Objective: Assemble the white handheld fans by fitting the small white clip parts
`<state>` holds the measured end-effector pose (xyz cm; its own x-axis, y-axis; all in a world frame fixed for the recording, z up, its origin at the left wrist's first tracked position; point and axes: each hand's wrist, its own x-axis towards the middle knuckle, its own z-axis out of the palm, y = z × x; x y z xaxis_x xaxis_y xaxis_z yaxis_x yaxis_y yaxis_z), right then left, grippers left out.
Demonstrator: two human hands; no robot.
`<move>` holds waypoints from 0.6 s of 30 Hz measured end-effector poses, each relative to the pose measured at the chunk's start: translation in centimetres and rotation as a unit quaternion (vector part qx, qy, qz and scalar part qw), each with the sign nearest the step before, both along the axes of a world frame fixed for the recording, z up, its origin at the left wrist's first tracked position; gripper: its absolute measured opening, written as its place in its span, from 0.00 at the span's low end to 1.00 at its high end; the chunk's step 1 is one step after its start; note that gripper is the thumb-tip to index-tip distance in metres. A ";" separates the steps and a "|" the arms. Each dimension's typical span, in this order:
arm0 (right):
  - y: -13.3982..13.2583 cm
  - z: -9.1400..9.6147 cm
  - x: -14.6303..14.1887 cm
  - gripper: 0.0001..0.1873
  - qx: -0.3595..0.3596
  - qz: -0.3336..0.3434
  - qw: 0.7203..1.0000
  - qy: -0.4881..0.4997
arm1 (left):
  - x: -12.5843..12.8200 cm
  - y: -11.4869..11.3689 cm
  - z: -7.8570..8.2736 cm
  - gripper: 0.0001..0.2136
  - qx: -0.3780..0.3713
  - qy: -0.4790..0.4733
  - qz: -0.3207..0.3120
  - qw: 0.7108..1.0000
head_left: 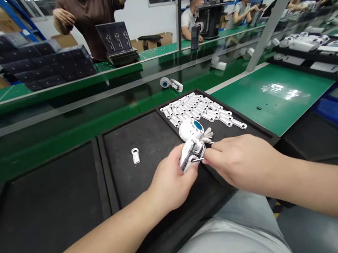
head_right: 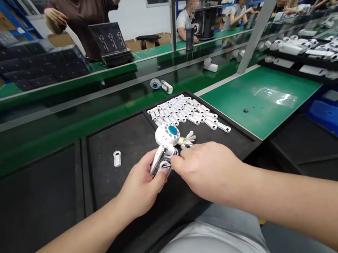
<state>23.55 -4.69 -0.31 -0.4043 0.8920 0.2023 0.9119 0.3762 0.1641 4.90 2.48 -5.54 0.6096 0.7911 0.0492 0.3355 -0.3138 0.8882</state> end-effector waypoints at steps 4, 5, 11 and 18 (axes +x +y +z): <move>-0.2 0.2 -0.1 0.07 -0.004 0.004 1.000 -0.008 | 0.0 0.0 0.3 0.18 0.030 0.015 -0.009 0.999; -0.2 0.3 -0.1 0.06 -0.004 0.006 1.000 -0.008 | 0.0 0.0 0.4 0.18 0.033 0.023 -0.008 0.999; -0.3 0.5 -0.1 0.05 -0.022 0.009 1.000 -0.012 | 0.0 -0.2 0.8 0.17 0.037 0.060 0.002 0.998; -0.3 0.3 -0.2 0.04 -0.047 0.007 0.998 -0.039 | 0.0 -0.3 0.5 0.16 0.050 0.083 -0.012 0.995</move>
<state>23.34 -5.01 -0.04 -0.4281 0.8996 0.0856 0.8924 0.4060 0.1968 4.94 2.14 -5.01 0.6350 0.7721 0.0243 0.4664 -0.4083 0.7847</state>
